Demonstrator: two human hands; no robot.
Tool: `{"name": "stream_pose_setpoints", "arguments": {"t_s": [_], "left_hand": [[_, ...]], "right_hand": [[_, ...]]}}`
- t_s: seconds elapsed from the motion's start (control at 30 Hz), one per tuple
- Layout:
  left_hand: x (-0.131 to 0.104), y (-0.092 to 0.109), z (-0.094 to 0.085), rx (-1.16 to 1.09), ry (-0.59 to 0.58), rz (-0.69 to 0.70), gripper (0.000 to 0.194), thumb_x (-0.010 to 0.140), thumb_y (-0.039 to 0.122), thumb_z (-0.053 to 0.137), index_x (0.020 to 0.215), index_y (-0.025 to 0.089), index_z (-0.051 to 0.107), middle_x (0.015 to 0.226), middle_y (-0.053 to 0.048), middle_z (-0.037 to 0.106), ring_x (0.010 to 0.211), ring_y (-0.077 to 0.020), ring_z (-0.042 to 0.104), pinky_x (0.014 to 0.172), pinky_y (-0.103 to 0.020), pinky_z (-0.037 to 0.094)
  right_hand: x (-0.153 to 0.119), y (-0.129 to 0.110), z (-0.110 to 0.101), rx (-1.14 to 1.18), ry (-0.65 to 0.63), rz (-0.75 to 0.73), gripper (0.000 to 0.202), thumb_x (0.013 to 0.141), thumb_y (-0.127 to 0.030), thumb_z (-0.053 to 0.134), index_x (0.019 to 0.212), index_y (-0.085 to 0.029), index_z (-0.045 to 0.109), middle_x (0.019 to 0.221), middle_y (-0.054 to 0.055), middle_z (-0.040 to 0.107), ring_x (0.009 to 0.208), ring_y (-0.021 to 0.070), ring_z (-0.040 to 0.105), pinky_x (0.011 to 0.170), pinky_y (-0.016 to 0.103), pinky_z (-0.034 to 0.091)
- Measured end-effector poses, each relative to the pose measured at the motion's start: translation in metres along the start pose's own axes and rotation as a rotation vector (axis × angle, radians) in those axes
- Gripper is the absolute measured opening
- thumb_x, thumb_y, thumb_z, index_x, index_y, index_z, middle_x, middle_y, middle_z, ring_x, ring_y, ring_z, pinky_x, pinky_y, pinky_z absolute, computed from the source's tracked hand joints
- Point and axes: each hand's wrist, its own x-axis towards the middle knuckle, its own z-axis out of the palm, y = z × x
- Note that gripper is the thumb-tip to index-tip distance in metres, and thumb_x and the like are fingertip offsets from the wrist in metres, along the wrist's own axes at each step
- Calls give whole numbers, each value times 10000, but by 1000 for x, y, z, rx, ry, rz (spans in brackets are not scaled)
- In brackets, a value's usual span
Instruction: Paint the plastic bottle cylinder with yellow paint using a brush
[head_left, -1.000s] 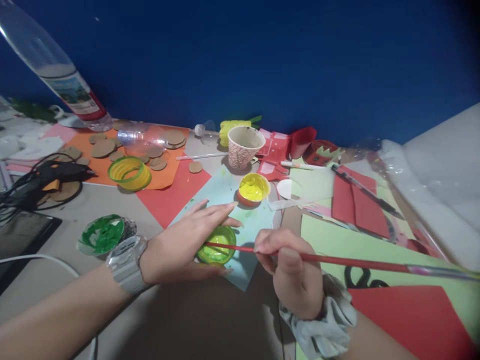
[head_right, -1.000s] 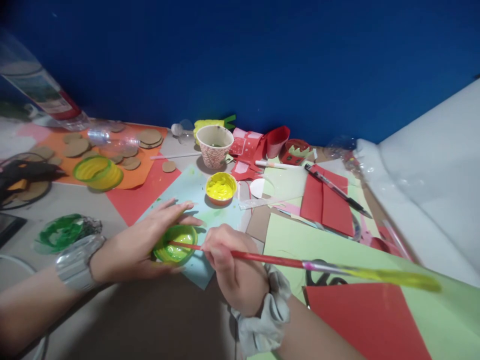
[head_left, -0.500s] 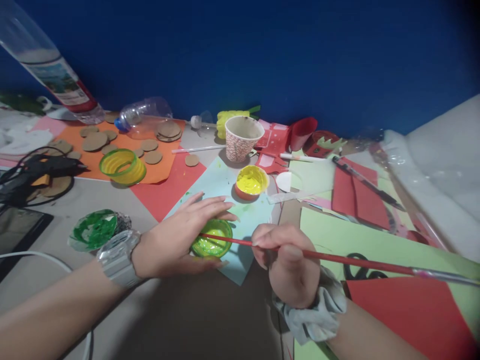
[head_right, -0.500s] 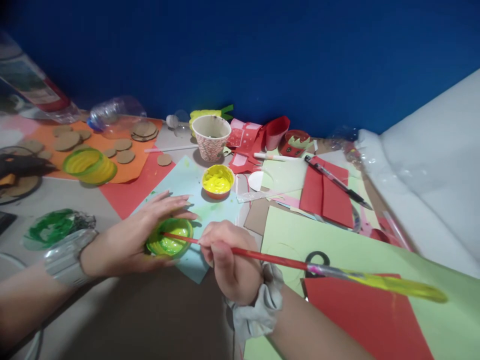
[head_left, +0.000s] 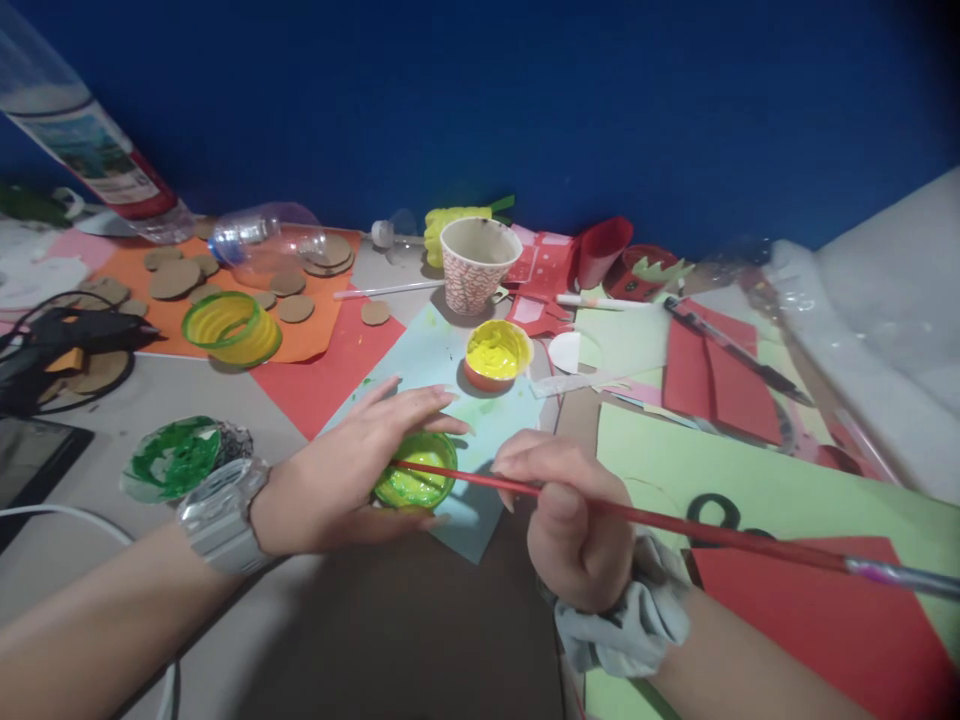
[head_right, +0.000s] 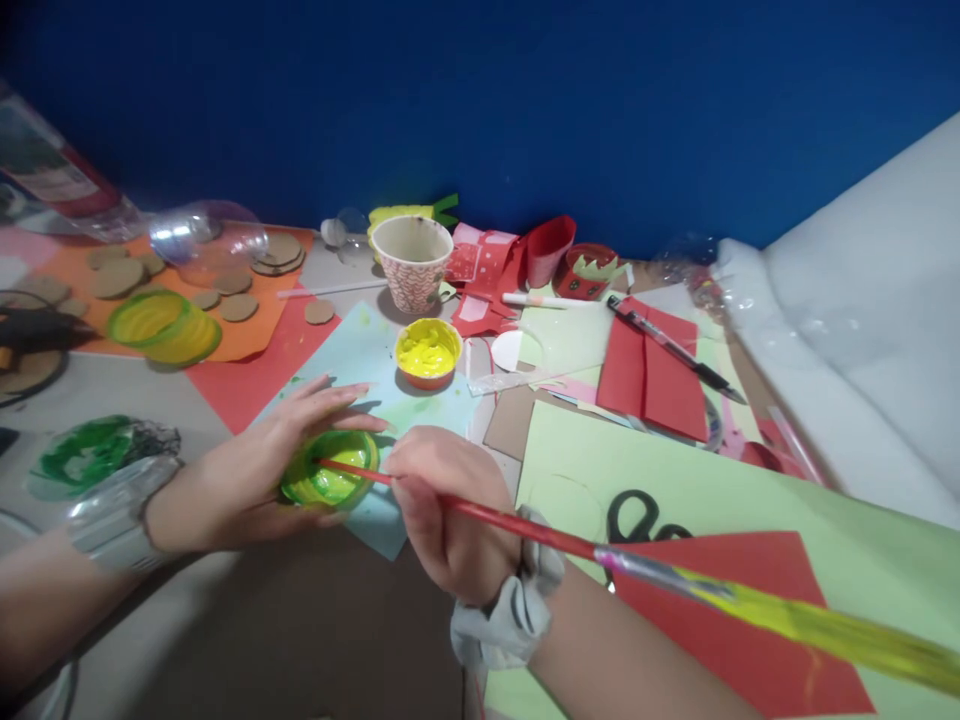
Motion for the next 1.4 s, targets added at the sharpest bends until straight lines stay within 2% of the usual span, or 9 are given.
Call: {"name": "stream_pose_setpoints", "arguments": {"t_s": [0.07, 0.13, 0.27, 0.47, 0.6, 0.83, 0.93, 1.13, 1.4], "left_hand": [[0, 0, 0, 14, 12, 8, 874, 811, 344, 665, 1445, 217, 78, 1353, -144, 546, 1351, -290, 397, 1157, -570, 147], [0, 0, 1, 36, 29, 6, 879, 803, 351, 667, 1445, 219, 82, 1399, -165, 493, 1350, -307, 398, 1145, -579, 183], [0, 0, 1, 60, 28, -18, 867, 803, 351, 659, 1441, 229, 84, 1438, -171, 439, 1343, -306, 411, 1142, -573, 211], [3, 1, -1, 48, -1, -32, 847, 807, 366, 654, 1429, 226, 95, 1360, -122, 537, 1357, -281, 390, 1156, -555, 182], [4, 1, -2, 55, -30, -58, 827, 801, 378, 655, 1416, 231, 122, 1348, -100, 544, 1378, -277, 357, 1163, -549, 166], [3, 0, -2, 98, -33, -38, 791, 809, 389, 638, 1412, 208, 158, 1427, -146, 445, 1381, -294, 349, 1162, -545, 172], [3, 0, -2, 99, -38, -29, 801, 808, 414, 639, 1413, 206, 157, 1432, -152, 439, 1383, -299, 344, 1160, -552, 169], [2, 0, -2, 85, -35, -35, 808, 805, 435, 641, 1410, 202, 159, 1411, -145, 468, 1383, -297, 344, 1157, -558, 170], [3, 1, -2, 67, -29, -29, 810, 807, 447, 634, 1422, 198, 168, 1419, -146, 461, 1380, -294, 354, 1166, -545, 151]], "right_hand": [[5, -5, 3, -5, -17, -146, 220, 951, -255, 420, 980, -234, 637, 855, 56, 636, 843, 204, 598, 764, 398, 491], [9, -10, 6, 73, -19, -176, 244, 946, -191, 411, 1041, -223, 633, 903, 67, 646, 914, 218, 607, 829, 429, 490], [9, -18, 13, 367, -57, 11, 252, 976, -197, 380, 1090, -242, 600, 676, -18, 533, 709, 170, 608, 857, 464, 471], [1, -27, 25, 633, 32, 351, 289, 988, -359, 377, 779, -228, 526, 643, -47, 402, 605, 118, 433, 772, 351, 415], [1, -30, 29, 715, 53, 443, 358, 985, -409, 352, 689, -221, 423, 558, -70, 280, 530, 116, 305, 591, 293, 301], [10, -29, 22, 784, -15, 554, 398, 979, -469, 331, 683, -215, 412, 525, -86, 235, 494, 104, 220, 534, 296, 188], [11, -30, 22, 778, -27, 542, 394, 972, -473, 352, 683, -215, 424, 525, -86, 225, 490, 102, 222, 522, 295, 173], [6, -29, 29, 804, 79, 363, 372, 979, -443, 352, 704, -222, 470, 526, -84, 202, 481, 103, 232, 513, 279, 185], [11, -25, 26, 792, 42, 418, 398, 985, -450, 326, 689, -220, 458, 518, -86, 204, 476, 103, 217, 521, 280, 194]]}}
